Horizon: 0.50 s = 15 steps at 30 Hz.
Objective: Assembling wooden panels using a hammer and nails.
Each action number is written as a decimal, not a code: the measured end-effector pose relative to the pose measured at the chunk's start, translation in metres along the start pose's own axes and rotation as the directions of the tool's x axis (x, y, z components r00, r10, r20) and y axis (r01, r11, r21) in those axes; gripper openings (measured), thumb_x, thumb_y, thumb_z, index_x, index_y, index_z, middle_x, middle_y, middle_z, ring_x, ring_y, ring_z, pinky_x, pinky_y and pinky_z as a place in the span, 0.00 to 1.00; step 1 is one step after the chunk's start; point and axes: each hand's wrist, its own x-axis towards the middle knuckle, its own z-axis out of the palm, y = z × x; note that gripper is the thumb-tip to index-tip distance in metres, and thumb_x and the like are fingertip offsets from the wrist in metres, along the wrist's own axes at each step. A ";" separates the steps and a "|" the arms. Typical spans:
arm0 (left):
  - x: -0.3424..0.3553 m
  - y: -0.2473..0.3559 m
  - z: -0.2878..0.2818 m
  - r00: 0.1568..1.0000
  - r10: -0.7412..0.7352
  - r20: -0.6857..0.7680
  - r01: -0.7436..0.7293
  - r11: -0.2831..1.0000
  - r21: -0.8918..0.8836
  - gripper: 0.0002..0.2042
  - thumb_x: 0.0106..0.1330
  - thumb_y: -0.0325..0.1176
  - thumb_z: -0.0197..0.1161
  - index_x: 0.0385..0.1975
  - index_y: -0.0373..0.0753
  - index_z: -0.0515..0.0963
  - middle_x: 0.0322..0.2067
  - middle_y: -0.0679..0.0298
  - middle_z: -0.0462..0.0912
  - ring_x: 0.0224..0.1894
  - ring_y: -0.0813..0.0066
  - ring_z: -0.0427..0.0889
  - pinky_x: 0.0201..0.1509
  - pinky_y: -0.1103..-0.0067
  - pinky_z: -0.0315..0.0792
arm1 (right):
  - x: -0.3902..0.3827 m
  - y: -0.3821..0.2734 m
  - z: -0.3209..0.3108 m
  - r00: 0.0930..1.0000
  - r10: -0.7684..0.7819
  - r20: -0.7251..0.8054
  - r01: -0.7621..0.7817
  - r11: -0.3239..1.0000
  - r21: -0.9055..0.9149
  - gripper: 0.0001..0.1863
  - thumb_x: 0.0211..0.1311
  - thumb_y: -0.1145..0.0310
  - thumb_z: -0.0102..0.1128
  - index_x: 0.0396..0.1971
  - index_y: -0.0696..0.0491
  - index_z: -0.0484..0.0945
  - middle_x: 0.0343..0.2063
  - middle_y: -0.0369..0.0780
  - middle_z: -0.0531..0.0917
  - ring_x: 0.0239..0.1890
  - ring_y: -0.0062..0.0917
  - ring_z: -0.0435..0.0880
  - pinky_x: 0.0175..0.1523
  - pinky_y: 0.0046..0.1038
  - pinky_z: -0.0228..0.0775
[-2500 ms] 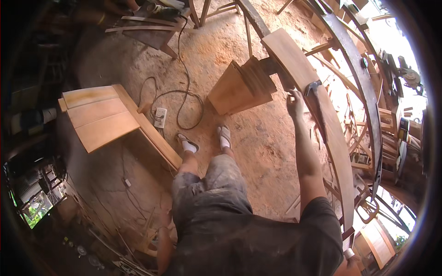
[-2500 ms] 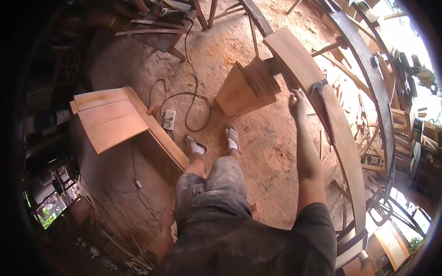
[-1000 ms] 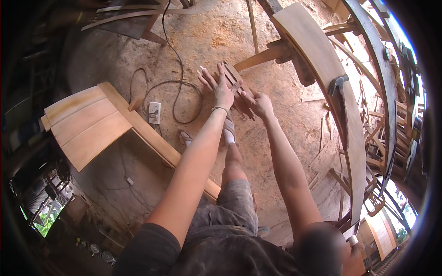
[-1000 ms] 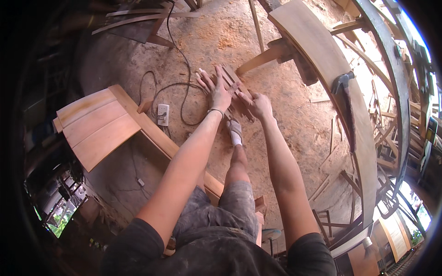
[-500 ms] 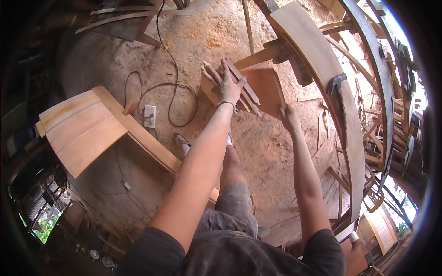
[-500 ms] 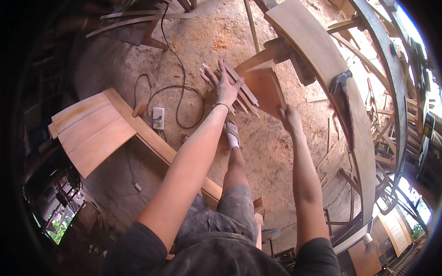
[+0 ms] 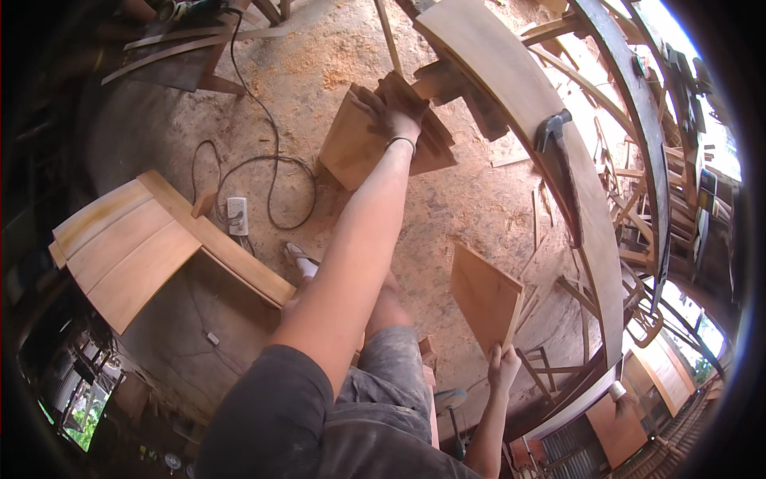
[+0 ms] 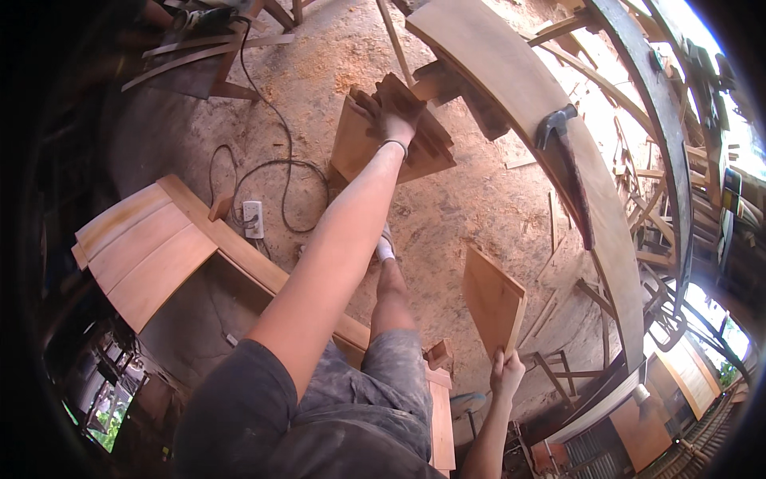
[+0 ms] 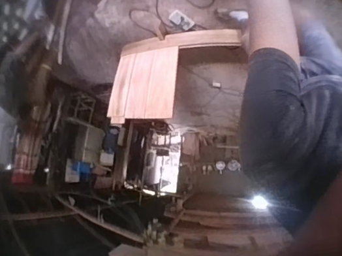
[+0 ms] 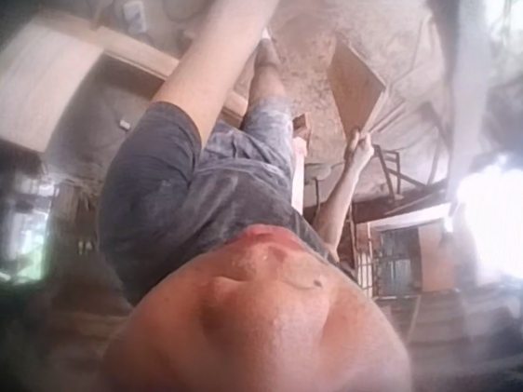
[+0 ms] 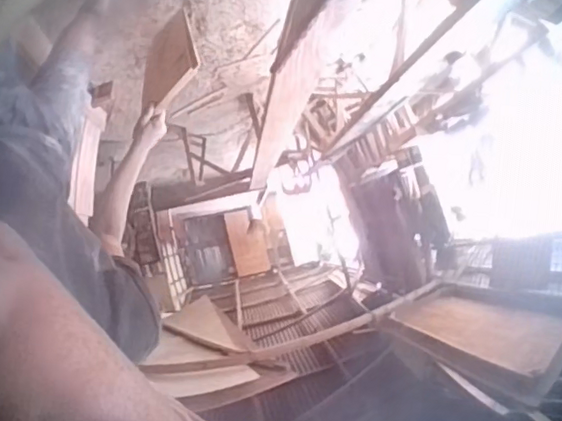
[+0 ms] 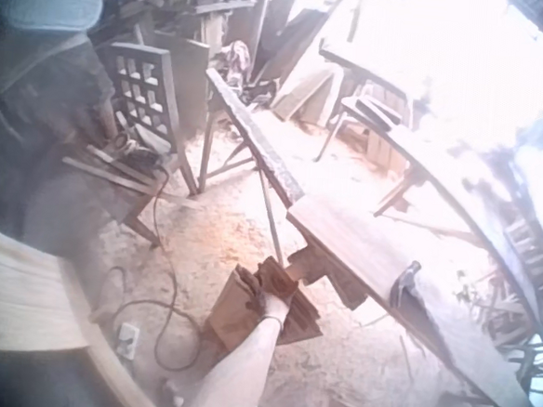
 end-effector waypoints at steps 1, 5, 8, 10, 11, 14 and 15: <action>-0.002 -0.004 0.002 0.998 0.042 0.053 -0.041 0.999 -0.029 0.50 0.59 0.59 0.68 0.77 0.49 0.47 0.76 0.43 0.35 0.76 0.35 0.29 0.66 0.41 0.56 | -0.010 0.008 -0.004 1.000 0.023 -0.011 -0.023 0.999 -0.024 0.16 0.68 0.62 0.62 0.27 0.60 0.77 0.14 0.45 0.77 0.18 0.31 0.80 0.28 0.32 0.69; -0.021 -0.078 -0.006 0.874 0.418 0.249 -0.234 0.810 -0.538 0.42 0.66 0.51 0.65 0.75 0.44 0.52 0.74 0.40 0.47 0.76 0.41 0.46 0.75 0.63 0.55 | -0.032 0.030 -0.009 0.995 0.094 0.016 -0.093 0.992 -0.085 0.17 0.67 0.62 0.63 0.25 0.60 0.76 0.13 0.46 0.75 0.17 0.35 0.79 0.28 0.34 0.69; -0.081 -0.164 -0.016 0.872 0.490 0.000 -0.455 0.810 -0.370 0.39 0.67 0.47 0.65 0.72 0.35 0.57 0.72 0.39 0.54 0.76 0.44 0.52 0.77 0.64 0.52 | -0.033 0.023 -0.002 0.993 0.094 0.071 -0.082 0.984 -0.158 0.16 0.66 0.62 0.64 0.24 0.60 0.76 0.14 0.48 0.76 0.17 0.39 0.79 0.28 0.35 0.69; -0.139 -0.223 -0.037 0.895 0.444 0.038 -0.398 0.834 -0.383 0.38 0.67 0.44 0.67 0.70 0.29 0.59 0.72 0.41 0.55 0.76 0.51 0.54 0.77 0.65 0.52 | -0.031 0.004 0.003 0.989 0.059 0.136 -0.035 0.984 -0.177 0.16 0.65 0.62 0.64 0.25 0.60 0.77 0.15 0.49 0.77 0.19 0.42 0.80 0.29 0.37 0.70; -0.170 -0.246 -0.049 0.920 0.332 0.210 -0.204 0.861 -0.465 0.36 0.68 0.43 0.66 0.69 0.29 0.61 0.72 0.43 0.58 0.74 0.55 0.58 0.75 0.66 0.56 | -0.031 -0.010 0.006 0.985 0.030 0.171 0.000 0.986 -0.169 0.16 0.65 0.62 0.64 0.25 0.60 0.77 0.16 0.49 0.77 0.19 0.43 0.80 0.29 0.38 0.71; -0.263 -0.283 -0.084 0.818 0.359 0.449 0.017 0.765 -0.643 0.33 0.66 0.44 0.68 0.63 0.27 0.67 0.61 0.47 0.73 0.64 0.60 0.72 0.69 0.70 0.64 | -0.032 -0.066 0.018 0.935 -0.084 0.345 0.146 0.977 -0.157 0.13 0.64 0.63 0.65 0.28 0.58 0.80 0.20 0.51 0.81 0.26 0.47 0.84 0.33 0.43 0.73; -0.294 -0.281 -0.090 0.805 0.331 0.493 0.101 0.742 -0.663 0.31 0.63 0.45 0.70 0.59 0.28 0.72 0.56 0.47 0.77 0.60 0.61 0.76 0.66 0.71 0.68 | -0.035 -0.088 0.021 0.898 -0.156 0.411 0.268 0.935 -0.232 0.12 0.63 0.62 0.65 0.31 0.57 0.80 0.21 0.51 0.82 0.27 0.47 0.85 0.33 0.44 0.74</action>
